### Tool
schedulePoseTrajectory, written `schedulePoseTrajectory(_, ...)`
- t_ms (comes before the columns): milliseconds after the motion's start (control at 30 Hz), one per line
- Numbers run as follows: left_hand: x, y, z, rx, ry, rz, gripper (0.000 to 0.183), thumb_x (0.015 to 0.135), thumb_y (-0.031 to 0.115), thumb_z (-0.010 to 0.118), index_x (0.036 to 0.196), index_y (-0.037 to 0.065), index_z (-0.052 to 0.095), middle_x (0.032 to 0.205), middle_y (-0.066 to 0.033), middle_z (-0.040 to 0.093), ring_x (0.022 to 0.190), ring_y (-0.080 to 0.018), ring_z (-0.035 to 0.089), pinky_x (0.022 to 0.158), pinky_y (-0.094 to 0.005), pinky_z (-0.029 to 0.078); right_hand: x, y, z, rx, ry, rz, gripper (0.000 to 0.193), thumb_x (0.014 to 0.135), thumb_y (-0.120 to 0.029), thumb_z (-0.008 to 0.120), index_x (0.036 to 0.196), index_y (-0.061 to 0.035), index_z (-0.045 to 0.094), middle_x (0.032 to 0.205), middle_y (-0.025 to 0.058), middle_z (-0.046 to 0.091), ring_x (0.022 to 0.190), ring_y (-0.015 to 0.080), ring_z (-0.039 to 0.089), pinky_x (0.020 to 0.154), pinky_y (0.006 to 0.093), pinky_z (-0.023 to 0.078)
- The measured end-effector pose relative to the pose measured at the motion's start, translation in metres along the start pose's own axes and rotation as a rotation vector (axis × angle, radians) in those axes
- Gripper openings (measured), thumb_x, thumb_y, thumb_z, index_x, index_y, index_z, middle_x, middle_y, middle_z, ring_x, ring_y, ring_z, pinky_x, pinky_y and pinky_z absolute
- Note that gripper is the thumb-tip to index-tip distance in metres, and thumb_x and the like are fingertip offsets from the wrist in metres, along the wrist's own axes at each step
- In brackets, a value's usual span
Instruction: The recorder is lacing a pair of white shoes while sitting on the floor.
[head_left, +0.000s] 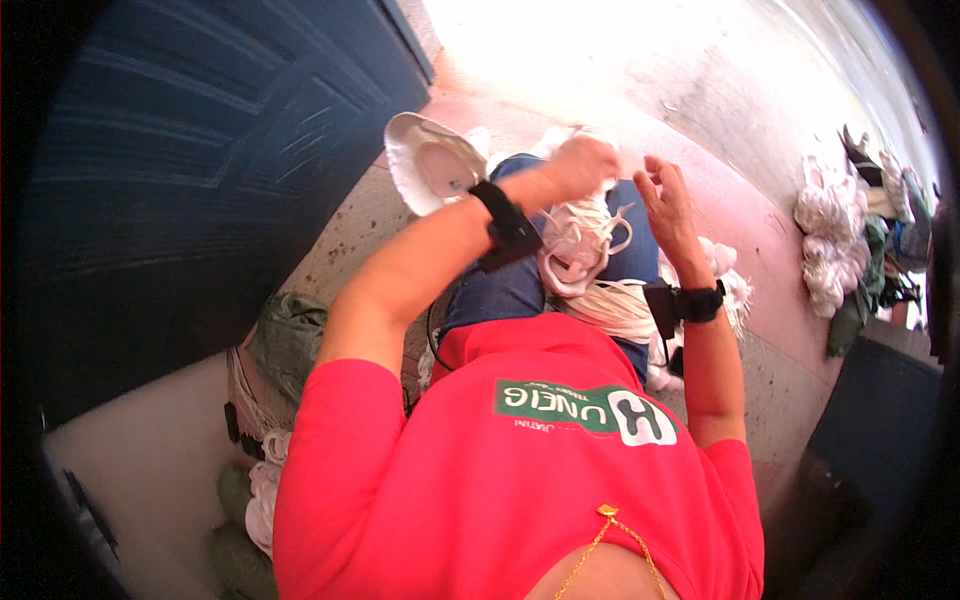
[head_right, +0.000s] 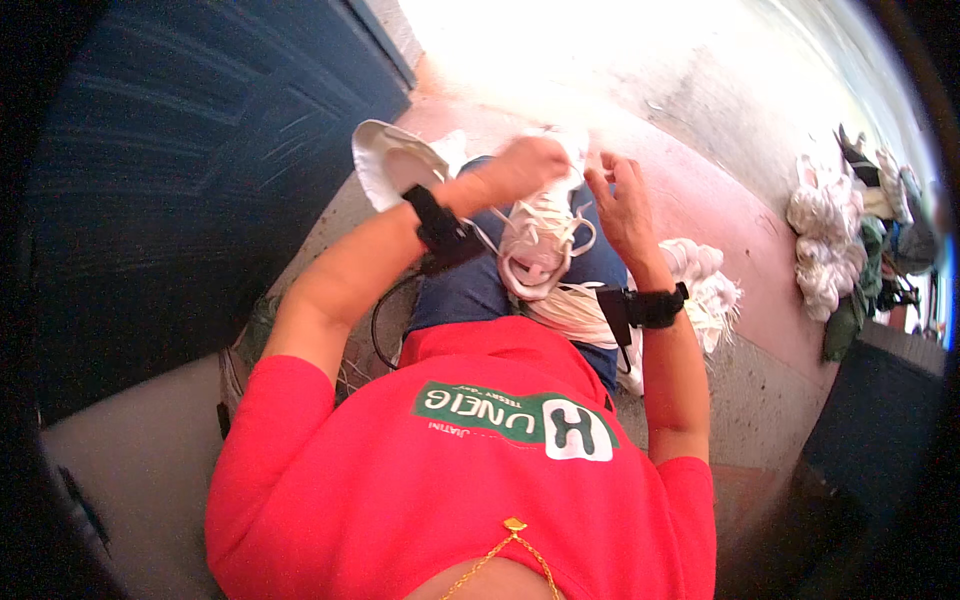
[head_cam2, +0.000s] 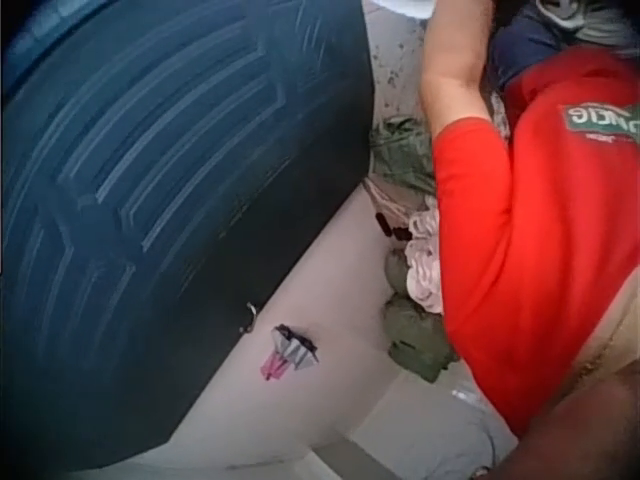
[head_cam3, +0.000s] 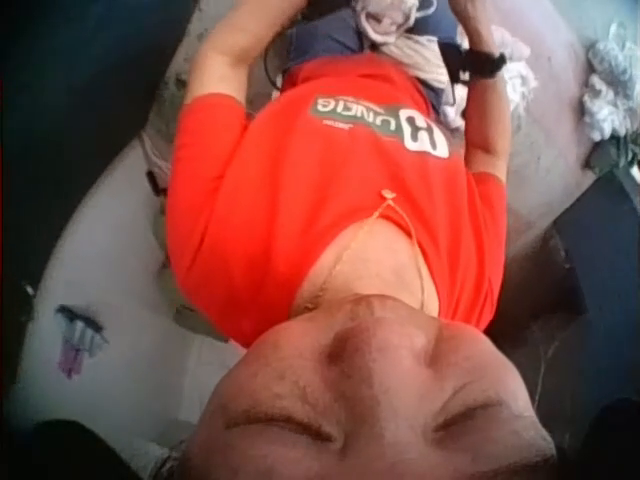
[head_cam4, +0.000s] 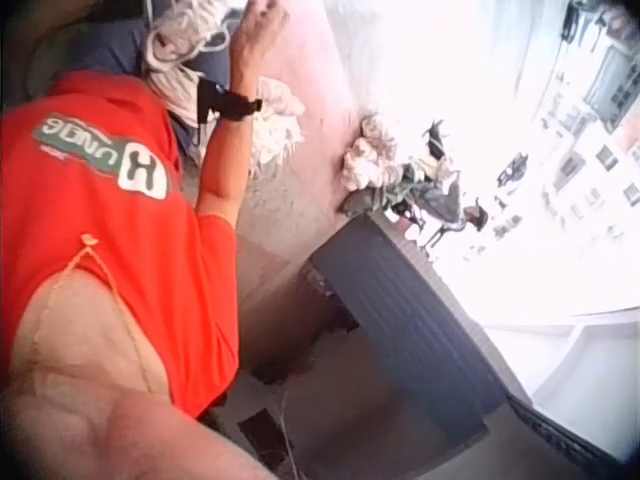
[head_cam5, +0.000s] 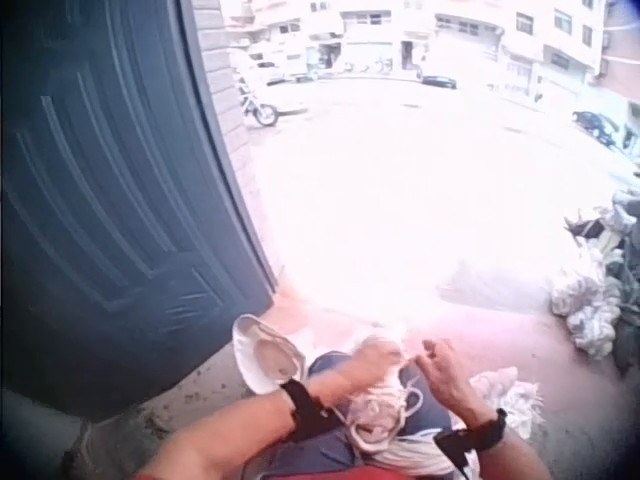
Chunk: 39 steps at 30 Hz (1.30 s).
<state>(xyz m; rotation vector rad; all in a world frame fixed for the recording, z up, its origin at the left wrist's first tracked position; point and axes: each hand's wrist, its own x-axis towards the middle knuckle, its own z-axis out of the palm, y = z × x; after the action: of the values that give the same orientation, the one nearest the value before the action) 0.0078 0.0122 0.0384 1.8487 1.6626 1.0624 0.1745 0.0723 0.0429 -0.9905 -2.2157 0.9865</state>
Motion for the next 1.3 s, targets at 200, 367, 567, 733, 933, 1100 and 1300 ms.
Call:
schedulePoseTrajectory(200, -0.104, -0.196, -0.123, 0.724, -0.064, -0.338, 0.040, 0.083, 0.038, 0.041, 0.116, 0.017, 0.049, 0.124, -0.0088, 0.043, 0.113, -0.0300, 0.038, 0.093, -0.0459, 0.029, -0.021, 0.029, -0.019, 0.025, 0.128, 0.125, 0.038, 0.082, -0.013, 0.054, 0.114, 0.0035, 0.044, 0.090, 0.0127, 0.056, 0.079, 0.0186, 0.054, 0.071, 0.0294, 0.044)
schedulePoseTrajectory(367, -0.173, -0.177, -0.166, 0.059, -0.184, -0.617, 0.048, 0.080, 0.029, 0.056, 0.117, 0.001, 0.047, 0.113, -0.0158, 0.053, 0.108, -0.0244, 0.048, 0.090, -0.0310, 0.036, -0.080, 0.085, -0.058, -0.060, 0.152, 0.392, 0.032, 0.081, -0.011, 0.055, 0.109, 0.0027, 0.049, 0.086, 0.0106, 0.057, 0.077, 0.0162, 0.054, 0.069, 0.0277, 0.044)
schedulePoseTrajectory(567, -0.195, -0.119, -0.163, 0.278, 0.094, -0.703, 0.015, 0.076, 0.015, 0.061, 0.080, 0.001, 0.058, 0.073, -0.0196, 0.056, 0.067, -0.0305, 0.056, 0.062, -0.0332, 0.043, -0.076, 0.057, -0.011, 0.035, -0.024, 0.226, 0.020, 0.079, -0.011, 0.053, 0.095, 0.0013, 0.057, 0.079, 0.0148, 0.061, 0.070, 0.0195, 0.059, 0.064, 0.0299, 0.045)
schedulePoseTrajectory(733, -0.149, -0.031, -0.193, 0.014, 0.572, -0.692, 0.009, 0.077, 0.006, 0.057, 0.084, 0.000, 0.056, 0.073, -0.0096, 0.061, 0.064, -0.0165, 0.056, 0.060, -0.0258, 0.043, -0.077, 0.023, 0.022, -0.251, -0.290, 0.004, 0.016, 0.071, 0.000, 0.046, 0.087, -0.0022, 0.045, 0.073, 0.0207, 0.054, 0.074, 0.0384, 0.053, 0.061, 0.0470, 0.040)
schedulePoseTrajectory(933, -0.112, 0.048, -0.174, -0.589, 0.473, -0.654, 0.029, 0.075, 0.005, 0.058, 0.101, 0.000, 0.047, 0.073, -0.0086, 0.059, 0.053, -0.0115, 0.056, 0.043, -0.0231, 0.046, -0.085, 0.031, 0.012, -0.403, -0.311, -0.129, 0.012, 0.072, -0.001, 0.047, 0.083, -0.0022, 0.043, 0.070, 0.0198, 0.053, 0.070, 0.0374, 0.052, 0.061, 0.0457, 0.039)
schedulePoseTrajectory(1100, -0.102, 0.051, -0.149, -0.587, 0.299, -0.707, 0.039, 0.076, 0.018, 0.063, 0.106, 0.002, 0.044, 0.076, -0.0061, 0.058, 0.056, -0.0096, 0.056, 0.042, -0.0213, 0.046, -0.078, 0.009, 0.009, -0.278, -0.313, -0.219, 0.026, 0.074, -0.011, 0.055, 0.096, -0.0008, 0.045, 0.081, 0.0207, 0.054, 0.078, 0.0371, 0.053, 0.067, 0.0423, 0.043)
schedulePoseTrajectory(1300, -0.088, 0.055, -0.129, -0.407, 0.183, -0.573, 0.047, 0.074, 0.021, 0.066, 0.107, -0.002, 0.041, 0.073, -0.0076, 0.055, 0.053, -0.0107, 0.054, 0.041, -0.0222, 0.044, -0.035, -0.131, 0.084, -0.131, -0.670, -0.189, 0.051, 0.078, -0.048, 0.051, 0.098, -0.0016, 0.051, 0.081, 0.0222, 0.057, 0.074, 0.0372, 0.057, 0.064, 0.0442, 0.045)
